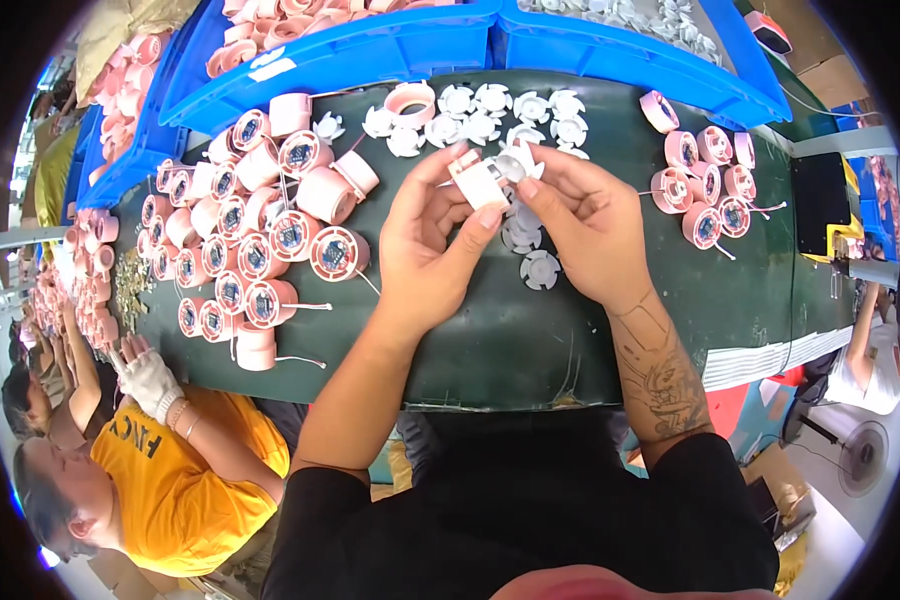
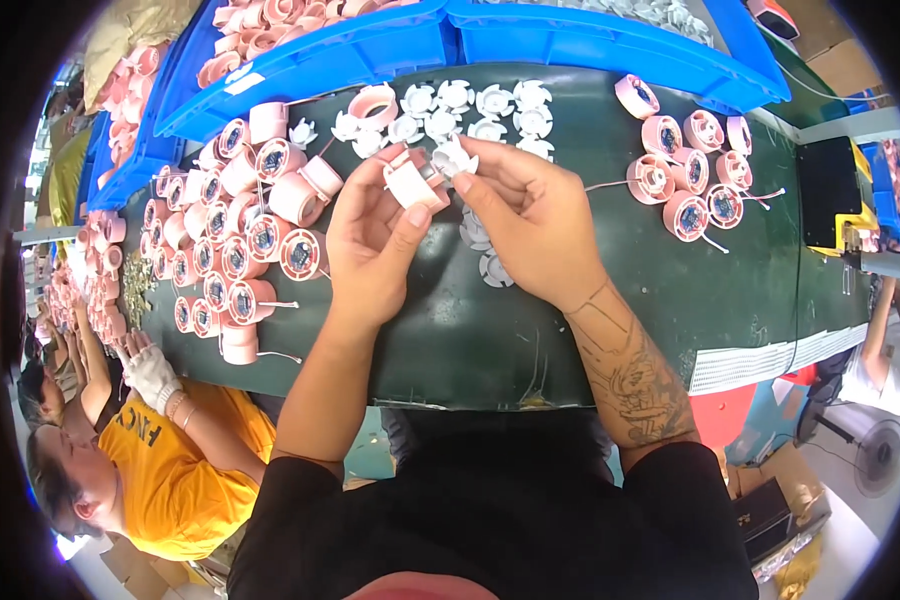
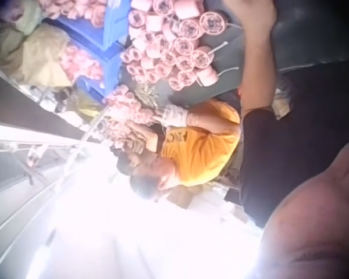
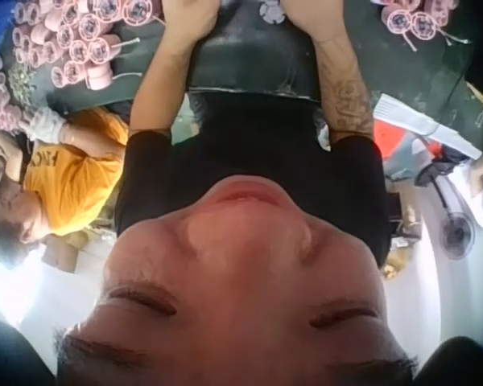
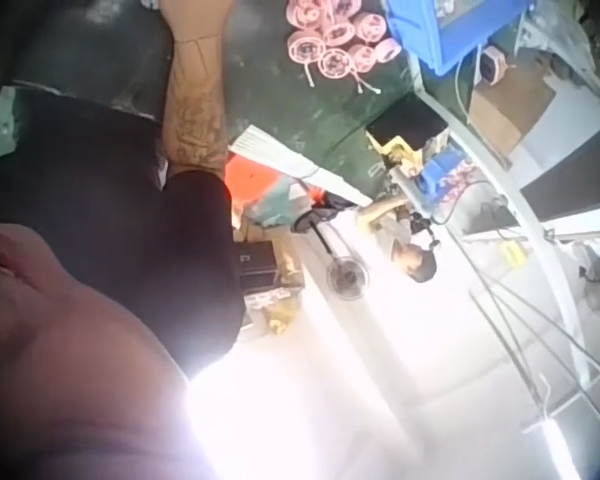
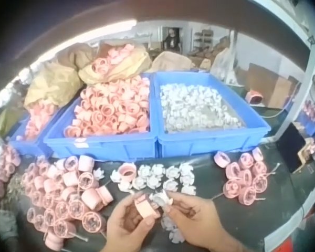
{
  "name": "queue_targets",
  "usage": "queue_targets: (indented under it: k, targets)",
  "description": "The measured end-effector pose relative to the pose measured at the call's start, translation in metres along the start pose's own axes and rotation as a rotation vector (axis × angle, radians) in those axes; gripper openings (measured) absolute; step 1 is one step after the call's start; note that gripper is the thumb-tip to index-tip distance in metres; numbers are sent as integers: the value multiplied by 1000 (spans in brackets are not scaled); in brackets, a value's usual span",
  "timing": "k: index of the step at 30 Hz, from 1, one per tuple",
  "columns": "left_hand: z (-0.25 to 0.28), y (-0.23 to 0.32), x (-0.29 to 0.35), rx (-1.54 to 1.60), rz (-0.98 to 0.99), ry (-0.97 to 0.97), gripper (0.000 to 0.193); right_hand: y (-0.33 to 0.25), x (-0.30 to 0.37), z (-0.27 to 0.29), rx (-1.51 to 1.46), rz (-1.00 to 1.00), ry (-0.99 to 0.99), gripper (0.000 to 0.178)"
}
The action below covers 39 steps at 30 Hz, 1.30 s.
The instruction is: The person assembles electronic fan components by hand, inserting white internal components and PCB units into pink plastic housings.
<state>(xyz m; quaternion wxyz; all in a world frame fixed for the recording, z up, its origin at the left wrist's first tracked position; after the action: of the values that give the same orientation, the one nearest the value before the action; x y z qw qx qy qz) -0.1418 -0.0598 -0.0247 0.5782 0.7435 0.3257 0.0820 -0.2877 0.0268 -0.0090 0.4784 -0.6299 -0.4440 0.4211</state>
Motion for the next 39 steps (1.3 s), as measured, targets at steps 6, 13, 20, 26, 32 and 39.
queue_targets:
  k: [6, 13, 20, 26, 32, 39]
  targets:
    - [3, -3, 1, -29, 14, 22, 60, 4, 0, -1, -23, -13, -5, 39]
    - [0, -3, 0, -34, -29, 2, 59, 3, -1, -5, -10, 27, -20, 37]
    - [-1, -2, 2, -6, -17, 23, 58, 5, 2, -9, 50, 66, 4, 35]
    - [11, 1, 7, -19, 110, 15, 49, -11, 3, -11, 754, 294, -56, 32]
    - [-2, 12, 7, -71, 175, -112, 55, -21, 28, 6, 722, 323, -124, 31]
    - [-86, 7, 1, -662, 158, -551, 56, -60, 92, 113, 1322, 274, 334, 16]
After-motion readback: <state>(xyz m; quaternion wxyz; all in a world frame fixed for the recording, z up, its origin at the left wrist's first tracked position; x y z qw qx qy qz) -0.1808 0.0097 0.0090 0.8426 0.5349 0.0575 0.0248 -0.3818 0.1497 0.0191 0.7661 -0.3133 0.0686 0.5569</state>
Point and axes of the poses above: each hand's wrist, its own x-axis away from the middle knuckle, its own z-axis out of the back of the hand, y = z × x, the point moved 2 cm from there along -x, towards the middle knuckle, and after that the axes turned 14 degrees about -y, right-handed, at the moved point
